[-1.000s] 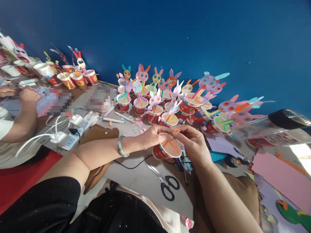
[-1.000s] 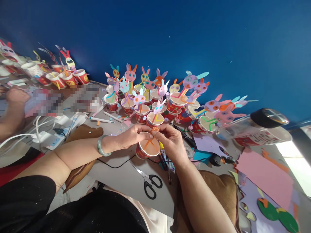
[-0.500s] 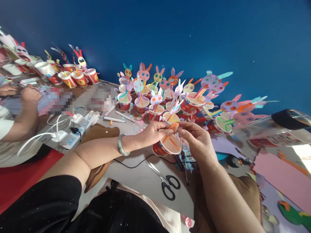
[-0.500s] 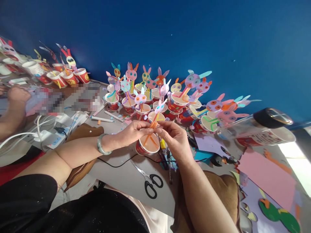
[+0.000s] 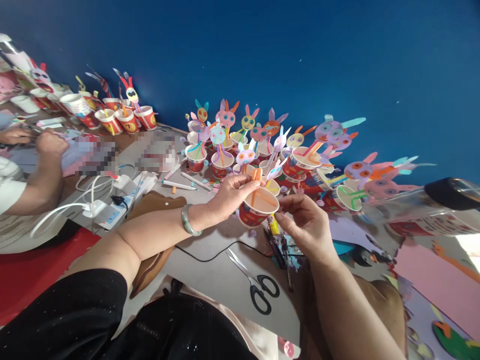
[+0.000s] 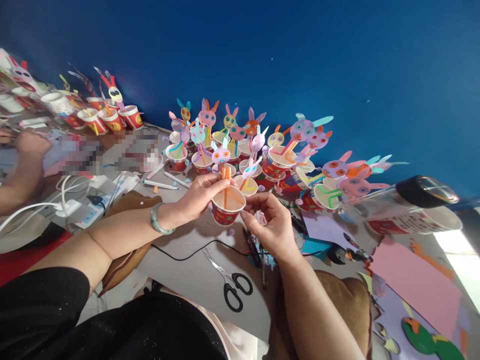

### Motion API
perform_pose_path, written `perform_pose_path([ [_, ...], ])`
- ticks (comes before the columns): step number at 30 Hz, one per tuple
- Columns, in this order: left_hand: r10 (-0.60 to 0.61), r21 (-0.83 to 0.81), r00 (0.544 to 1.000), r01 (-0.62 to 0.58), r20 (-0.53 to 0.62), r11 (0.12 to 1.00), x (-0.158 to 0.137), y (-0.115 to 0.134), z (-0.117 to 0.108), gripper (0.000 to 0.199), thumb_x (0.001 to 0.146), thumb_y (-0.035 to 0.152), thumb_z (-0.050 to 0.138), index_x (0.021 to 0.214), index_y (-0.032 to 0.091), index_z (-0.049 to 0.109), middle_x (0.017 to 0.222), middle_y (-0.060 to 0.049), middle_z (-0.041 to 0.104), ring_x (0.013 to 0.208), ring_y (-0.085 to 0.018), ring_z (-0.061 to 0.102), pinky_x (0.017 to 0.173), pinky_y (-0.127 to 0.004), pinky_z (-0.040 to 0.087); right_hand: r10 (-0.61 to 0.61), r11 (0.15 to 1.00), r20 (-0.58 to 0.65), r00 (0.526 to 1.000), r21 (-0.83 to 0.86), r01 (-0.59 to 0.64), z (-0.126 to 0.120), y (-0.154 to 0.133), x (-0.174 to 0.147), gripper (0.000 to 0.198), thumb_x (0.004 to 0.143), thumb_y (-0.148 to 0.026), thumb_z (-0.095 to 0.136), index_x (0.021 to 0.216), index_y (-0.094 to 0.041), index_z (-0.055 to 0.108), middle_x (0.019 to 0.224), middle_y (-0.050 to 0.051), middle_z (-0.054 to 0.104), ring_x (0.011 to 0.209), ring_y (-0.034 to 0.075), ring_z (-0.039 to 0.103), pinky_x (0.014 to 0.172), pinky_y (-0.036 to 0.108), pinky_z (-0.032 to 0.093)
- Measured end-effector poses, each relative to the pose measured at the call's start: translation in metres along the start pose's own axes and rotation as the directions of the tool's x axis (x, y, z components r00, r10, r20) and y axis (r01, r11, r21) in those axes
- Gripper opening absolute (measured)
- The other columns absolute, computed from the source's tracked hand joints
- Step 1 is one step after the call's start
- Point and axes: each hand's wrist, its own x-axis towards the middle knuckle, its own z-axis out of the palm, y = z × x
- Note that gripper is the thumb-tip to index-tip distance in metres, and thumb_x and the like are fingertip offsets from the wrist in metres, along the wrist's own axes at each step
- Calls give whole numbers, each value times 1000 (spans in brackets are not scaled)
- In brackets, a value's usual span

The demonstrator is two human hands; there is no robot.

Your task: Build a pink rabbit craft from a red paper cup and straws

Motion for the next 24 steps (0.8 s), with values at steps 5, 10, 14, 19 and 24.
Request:
perform_pose_path([
  [5,-27,-51,999,29,33,998,-1,1,0,23,84,38,75,87,16,78,95,-7,77,86,-15,66,85,-30,49,-15,998,-51,999,-60,12,2,4,-2,28,83,-47,83,94,-23,74,86,5,75,74,18,68,69,32,57],
  [10,-83,-137,995,90,56,987,1,-2,-1,25,81,38,78,89,15,78,97,-8,77,88,-15,66,87,-30,49,-24,991,-87,996,-132,12,4,2,-4,24,88,-46,78,93,-23,75,78,3,74,65,18,67,64,33,57],
  [14,-100,-190,991,117,94,975,3,-7,-3,27,77,39,83,89,15,78,93,-6,77,87,-14,66,88,-31,48,-77,969,-99,992,-241,51,5,1,-6,17,93,-41,72,95,-24,72,74,2,72,62,17,65,62,33,55],
  [19,-96,-213,984,126,148,969,4,-9,-4,34,71,42,88,87,14,78,88,-6,76,92,-17,68,91,-33,47,-177,916,-141,974,-386,110,8,4,-10,8,98,-33,65,97,-26,68,79,3,71,69,19,68,70,36,56],
  [24,-119,-200,978,153,172,968,4,-8,-5,35,69,41,90,88,14,78,85,-5,76,91,-18,69,90,-34,48,-254,906,-127,959,-377,190,10,6,-13,5,100,-29,59,97,-26,60,100,7,73,80,20,70,77,39,58],
])
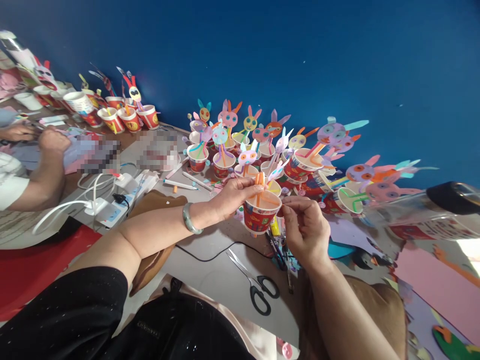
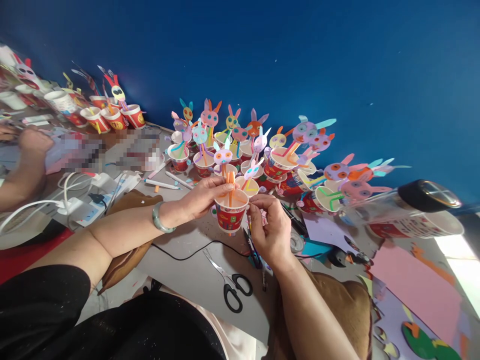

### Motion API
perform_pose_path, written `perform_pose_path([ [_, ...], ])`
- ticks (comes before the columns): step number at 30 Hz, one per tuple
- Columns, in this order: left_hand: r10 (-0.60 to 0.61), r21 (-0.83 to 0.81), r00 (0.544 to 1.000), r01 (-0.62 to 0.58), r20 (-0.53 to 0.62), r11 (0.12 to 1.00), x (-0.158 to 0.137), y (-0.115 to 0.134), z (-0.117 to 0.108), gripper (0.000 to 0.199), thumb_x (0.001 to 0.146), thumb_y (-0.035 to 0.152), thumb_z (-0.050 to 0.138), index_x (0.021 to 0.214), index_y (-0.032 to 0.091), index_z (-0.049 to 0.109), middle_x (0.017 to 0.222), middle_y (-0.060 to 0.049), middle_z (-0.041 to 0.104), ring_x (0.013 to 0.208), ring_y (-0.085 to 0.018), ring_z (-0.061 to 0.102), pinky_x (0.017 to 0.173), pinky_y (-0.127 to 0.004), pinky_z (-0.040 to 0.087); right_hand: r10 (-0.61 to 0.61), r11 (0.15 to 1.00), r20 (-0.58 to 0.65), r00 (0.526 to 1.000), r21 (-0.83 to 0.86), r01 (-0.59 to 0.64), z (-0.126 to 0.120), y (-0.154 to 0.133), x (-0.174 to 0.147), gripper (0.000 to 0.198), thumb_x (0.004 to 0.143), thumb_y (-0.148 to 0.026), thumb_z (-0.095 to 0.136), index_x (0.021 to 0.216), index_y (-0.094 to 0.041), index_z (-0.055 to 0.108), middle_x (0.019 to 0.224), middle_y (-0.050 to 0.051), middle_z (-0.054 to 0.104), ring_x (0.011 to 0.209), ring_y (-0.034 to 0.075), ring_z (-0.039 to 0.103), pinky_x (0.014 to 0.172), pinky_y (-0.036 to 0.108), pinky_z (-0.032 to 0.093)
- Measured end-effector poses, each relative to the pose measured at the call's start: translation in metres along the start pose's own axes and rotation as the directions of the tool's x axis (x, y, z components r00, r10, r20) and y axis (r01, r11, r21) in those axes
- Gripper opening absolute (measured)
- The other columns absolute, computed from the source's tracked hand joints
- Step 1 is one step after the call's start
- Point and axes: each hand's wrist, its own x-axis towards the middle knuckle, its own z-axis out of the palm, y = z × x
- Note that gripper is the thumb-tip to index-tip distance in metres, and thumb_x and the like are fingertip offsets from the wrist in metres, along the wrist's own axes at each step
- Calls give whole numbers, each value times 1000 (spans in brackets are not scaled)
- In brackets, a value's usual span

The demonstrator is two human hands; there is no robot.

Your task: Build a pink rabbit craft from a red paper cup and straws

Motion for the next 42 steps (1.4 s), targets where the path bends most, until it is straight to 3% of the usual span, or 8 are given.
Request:
perform_pose_path([
  [11,-63,-53,998,63,6,997,-2,5,2,35,69,40,91,87,14,77,83,-6,77,84,-17,70,89,-35,49,97,959,21,995,265,-99,-1,6,10,21,97,-42,65,87,-25,59,97,8,72,78,20,69,66,36,58],
  [15,-85,-69,996,85,5,994,0,0,0,33,70,39,91,86,13,77,82,-6,77,85,-18,71,90,-36,48,136,953,-18,991,276,-125,1,7,7,15,94,-36,69,84,-25,63,95,7,74,78,20,70,69,36,57],
  [19,-94,-83,996,94,7,992,-1,-1,0,33,68,38,91,85,13,78,83,-7,78,87,-19,71,90,-36,49,79,966,-42,996,251,-66,3,8,5,8,90,-29,73,86,-26,66,88,4,73,81,21,69,74,36,57],
  [24,-102,-94,995,103,9,990,-2,2,2,31,67,36,92,82,14,77,81,-6,77,83,-17,70,89,-35,50,107,972,13,994,208,-107,3,6,6,7,91,-32,73,93,-26,69,85,4,72,75,19,66,70,34,55],
  [29,-127,-101,992,128,13,987,-2,2,3,34,65,38,94,83,14,77,81,-6,77,80,-16,70,86,-33,51,169,945,51,984,276,-176,-1,2,10,14,87,-33,75,82,-24,65,88,5,72,76,19,67,70,35,56],
  [32,-154,-58,988,155,33,986,-3,1,4,38,62,39,95,83,12,78,80,-6,77,79,-15,69,86,-32,50,177,916,139,974,339,-215,-7,5,15,22,82,-37,81,76,-24,64,83,4,71,75,19,66,68,33,55],
  [38,-235,40,961,232,148,972,-8,-4,5,46,60,44,97,89,12,80,86,-8,79,85,-17,71,92,-35,50,336,837,264,904,357,-415,-13,6,22,38,79,-57,83,88,-22,72,82,4,75,69,18,67,63,31,55],
  [42,-241,123,952,220,189,968,-15,-5,11,46,63,51,94,84,12,80,84,-7,78,85,-17,69,91,-35,51,357,818,319,878,346,-459,-10,-3,20,45,75,-61,86,94,-22,72,87,6,77,73,19,70,66,31,57],
])
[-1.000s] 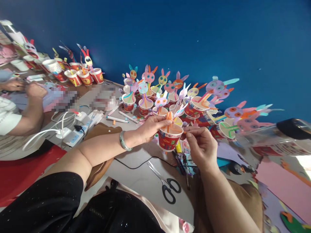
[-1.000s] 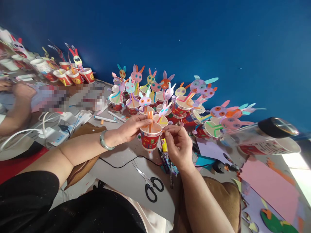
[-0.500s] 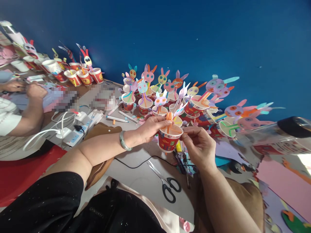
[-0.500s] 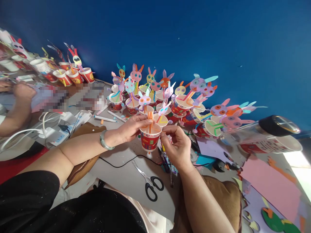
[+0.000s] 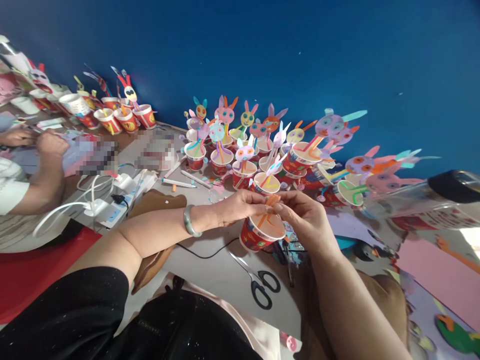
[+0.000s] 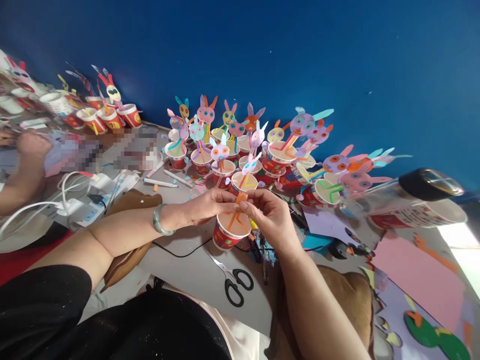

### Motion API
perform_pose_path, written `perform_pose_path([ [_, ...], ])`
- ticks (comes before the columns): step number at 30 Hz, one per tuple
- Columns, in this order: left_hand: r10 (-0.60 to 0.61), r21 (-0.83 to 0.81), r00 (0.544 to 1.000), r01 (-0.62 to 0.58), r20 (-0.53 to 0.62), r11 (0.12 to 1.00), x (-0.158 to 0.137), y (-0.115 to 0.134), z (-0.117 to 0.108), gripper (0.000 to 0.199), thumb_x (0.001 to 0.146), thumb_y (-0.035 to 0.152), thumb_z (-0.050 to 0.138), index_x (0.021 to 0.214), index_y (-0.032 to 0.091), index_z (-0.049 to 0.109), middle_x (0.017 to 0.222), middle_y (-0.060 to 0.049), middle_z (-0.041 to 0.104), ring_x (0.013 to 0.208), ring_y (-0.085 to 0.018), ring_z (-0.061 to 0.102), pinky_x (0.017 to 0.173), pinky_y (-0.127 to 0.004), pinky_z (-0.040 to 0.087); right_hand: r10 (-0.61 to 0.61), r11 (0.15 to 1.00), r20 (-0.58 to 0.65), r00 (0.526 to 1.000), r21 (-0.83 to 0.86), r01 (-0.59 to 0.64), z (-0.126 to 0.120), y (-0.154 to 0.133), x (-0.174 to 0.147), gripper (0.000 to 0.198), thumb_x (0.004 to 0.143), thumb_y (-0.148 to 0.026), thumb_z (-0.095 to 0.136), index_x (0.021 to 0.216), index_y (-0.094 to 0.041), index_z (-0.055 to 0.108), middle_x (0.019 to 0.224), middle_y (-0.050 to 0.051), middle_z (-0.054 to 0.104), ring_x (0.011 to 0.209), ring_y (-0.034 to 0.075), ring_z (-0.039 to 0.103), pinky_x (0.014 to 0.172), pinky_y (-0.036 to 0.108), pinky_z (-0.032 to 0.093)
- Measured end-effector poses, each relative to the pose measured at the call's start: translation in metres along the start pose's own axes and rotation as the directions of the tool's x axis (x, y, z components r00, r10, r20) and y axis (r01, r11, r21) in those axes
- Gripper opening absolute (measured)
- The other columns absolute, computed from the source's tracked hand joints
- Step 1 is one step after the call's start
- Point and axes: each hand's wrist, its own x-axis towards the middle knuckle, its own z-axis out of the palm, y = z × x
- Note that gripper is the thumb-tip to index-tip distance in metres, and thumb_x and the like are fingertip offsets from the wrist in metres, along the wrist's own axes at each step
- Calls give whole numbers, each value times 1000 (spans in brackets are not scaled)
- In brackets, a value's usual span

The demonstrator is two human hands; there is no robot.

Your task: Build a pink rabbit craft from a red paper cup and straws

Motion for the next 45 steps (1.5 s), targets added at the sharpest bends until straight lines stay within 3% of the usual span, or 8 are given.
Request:
perform_pose_path([
  [8,116,198,993,-117,20,973,-5,-3,5,39,71,50,88,82,12,80,83,-5,75,82,-16,65,84,-31,51,-31,995,-47,998,-92,27,11,1,-3,35,80,-50,81,75,-21,63,69,2,68,60,14,59,56,26,48],
  [15,117,353,993,-104,-16,930,-7,-9,5,28,83,39,79,78,12,77,77,-3,71,76,-14,61,72,-27,45,-37,985,-108,993,-169,18,16,0,-4,21,78,-33,71,68,-22,57,62,-1,63,55,12,54,51,25,42],
  [21,115,273,993,-106,-17,956,-6,-8,5,29,77,40,83,82,12,79,82,-5,74,79,-15,63,78,-28,47,-50,986,-147,988,-167,25,19,0,-6,20,81,-34,72,70,-22,59,62,-1,64,56,13,55,55,26,47],
  [25,95,139,995,-88,-41,986,-5,-6,5,37,69,45,89,82,12,79,82,-5,75,79,-15,64,79,-30,50,-19,998,-84,996,-63,14,16,1,-6,26,85,-45,76,82,-21,65,68,1,68,59,14,61,57,28,52],
  [32,65,112,995,-56,-79,992,-2,-3,3,33,70,40,90,75,11,76,69,-2,69,67,-10,59,68,-25,46,3,1000,-58,998,-2,-3,8,4,-2,33,77,-48,85,83,-21,67,76,3,73,64,16,65,59,28,54],
  [37,81,92,989,-70,-121,993,-1,4,-1,30,68,39,91,77,13,77,75,-4,74,75,-12,65,75,-27,50,-64,989,-102,993,-141,49,3,3,0,24,84,-44,78,85,-21,70,72,1,69,62,14,62,58,28,52],
  [42,175,154,958,-142,-227,978,1,22,-12,15,80,32,82,84,17,80,88,-4,79,84,-14,70,87,-30,53,-86,962,-193,977,-270,31,-26,-5,5,22,87,-45,73,89,-23,71,68,2,66,56,15,53,53,30,43],
  [45,160,155,956,-124,-245,980,0,27,-15,10,82,28,79,84,18,80,88,-4,79,88,-17,72,88,-30,54,-76,857,-125,989,-515,0,-41,-4,7,20,88,-42,70,85,-23,72,71,5,70,61,19,58,58,33,43],
])
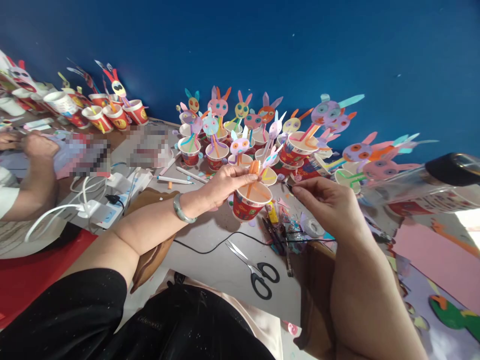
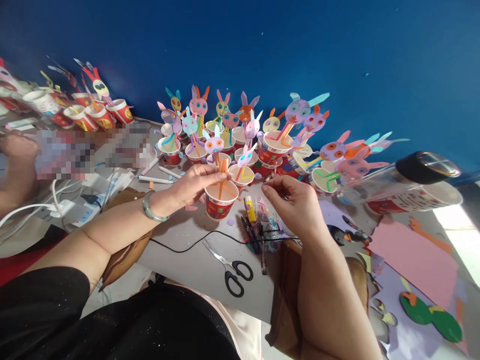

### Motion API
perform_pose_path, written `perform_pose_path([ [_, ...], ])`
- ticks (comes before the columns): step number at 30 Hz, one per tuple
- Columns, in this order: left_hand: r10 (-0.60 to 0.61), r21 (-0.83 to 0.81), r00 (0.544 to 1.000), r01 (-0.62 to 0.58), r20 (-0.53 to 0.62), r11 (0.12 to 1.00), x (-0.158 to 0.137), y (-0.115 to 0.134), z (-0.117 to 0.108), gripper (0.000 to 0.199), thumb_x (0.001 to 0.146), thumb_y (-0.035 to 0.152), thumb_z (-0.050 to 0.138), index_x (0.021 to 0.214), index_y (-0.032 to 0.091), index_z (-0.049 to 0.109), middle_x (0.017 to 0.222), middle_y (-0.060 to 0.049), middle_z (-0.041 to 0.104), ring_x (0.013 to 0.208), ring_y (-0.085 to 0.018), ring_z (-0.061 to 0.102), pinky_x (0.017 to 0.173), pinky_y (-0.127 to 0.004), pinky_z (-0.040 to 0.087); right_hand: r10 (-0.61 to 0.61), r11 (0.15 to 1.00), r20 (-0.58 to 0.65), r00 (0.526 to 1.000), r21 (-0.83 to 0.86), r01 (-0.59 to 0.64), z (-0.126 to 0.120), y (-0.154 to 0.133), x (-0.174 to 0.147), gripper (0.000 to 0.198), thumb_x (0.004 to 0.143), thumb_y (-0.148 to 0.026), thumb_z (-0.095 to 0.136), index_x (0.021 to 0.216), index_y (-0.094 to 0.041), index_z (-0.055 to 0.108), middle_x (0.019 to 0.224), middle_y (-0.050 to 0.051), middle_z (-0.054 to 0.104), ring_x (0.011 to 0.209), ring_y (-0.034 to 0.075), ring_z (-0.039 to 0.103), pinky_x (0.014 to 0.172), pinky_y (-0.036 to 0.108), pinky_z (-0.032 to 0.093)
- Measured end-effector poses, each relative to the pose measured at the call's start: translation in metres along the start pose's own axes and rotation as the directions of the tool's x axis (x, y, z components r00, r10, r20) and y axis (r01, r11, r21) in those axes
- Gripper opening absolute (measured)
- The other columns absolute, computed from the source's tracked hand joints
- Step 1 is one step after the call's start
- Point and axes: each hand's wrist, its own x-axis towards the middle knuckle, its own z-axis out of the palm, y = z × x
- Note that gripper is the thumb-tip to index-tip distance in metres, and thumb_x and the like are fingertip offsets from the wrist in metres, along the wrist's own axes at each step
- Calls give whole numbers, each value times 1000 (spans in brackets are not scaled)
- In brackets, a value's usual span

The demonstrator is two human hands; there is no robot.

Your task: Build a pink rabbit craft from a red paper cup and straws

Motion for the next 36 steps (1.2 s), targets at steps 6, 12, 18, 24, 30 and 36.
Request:
perform_pose_path([
  [6,-28,20,998,27,63,999,-2,-4,3,11,85,27,76,81,17,80,90,-6,80,87,-15,72,90,-29,54,269,730,318,909,-683,23,24,9,4,25,91,-44,63,81,-23,73,83,10,78,80,30,71,64,35,41],
  [12,-39,-3,997,40,66,999,-1,-8,3,12,85,29,77,83,17,80,92,-7,81,86,-15,72,91,-30,54,376,625,384,843,-777,75,53,13,7,34,95,-46,58,96,-18,75,104,20,77,99,35,73,76,38,47],
  [18,-47,-17,995,48,86,999,-1,-8,2,13,86,28,76,85,15,80,90,-7,80,84,-14,72,88,-30,54,366,644,385,847,-762,68,41,9,8,27,92,-43,58,86,-21,71,93,14,77,88,29,72,68,33,42],
  [24,-43,-35,994,47,97,998,1,-11,3,8,85,22,76,82,16,80,94,-8,81,92,-15,73,94,-30,54,241,752,277,930,-659,1,7,15,8,29,88,-51,56,75,-25,57,72,5,70,63,22,61,57,31,32],
  [30,-66,-15,992,68,106,998,3,-14,2,10,85,24,76,83,16,81,94,-8,81,88,-15,72,95,-32,54,193,857,314,930,-516,-4,-2,25,11,32,90,-55,55,76,-26,54,68,4,69,60,22,62,57,32,35],
  [36,-77,-48,993,81,90,996,2,-13,2,11,84,27,77,86,17,80,93,-7,81,87,-16,72,95,-34,53,173,960,570,803,85,-267,8,29,12,46,86,-70,61,81,-24,59,77,4,73,73,22,70,71,36,56],
])
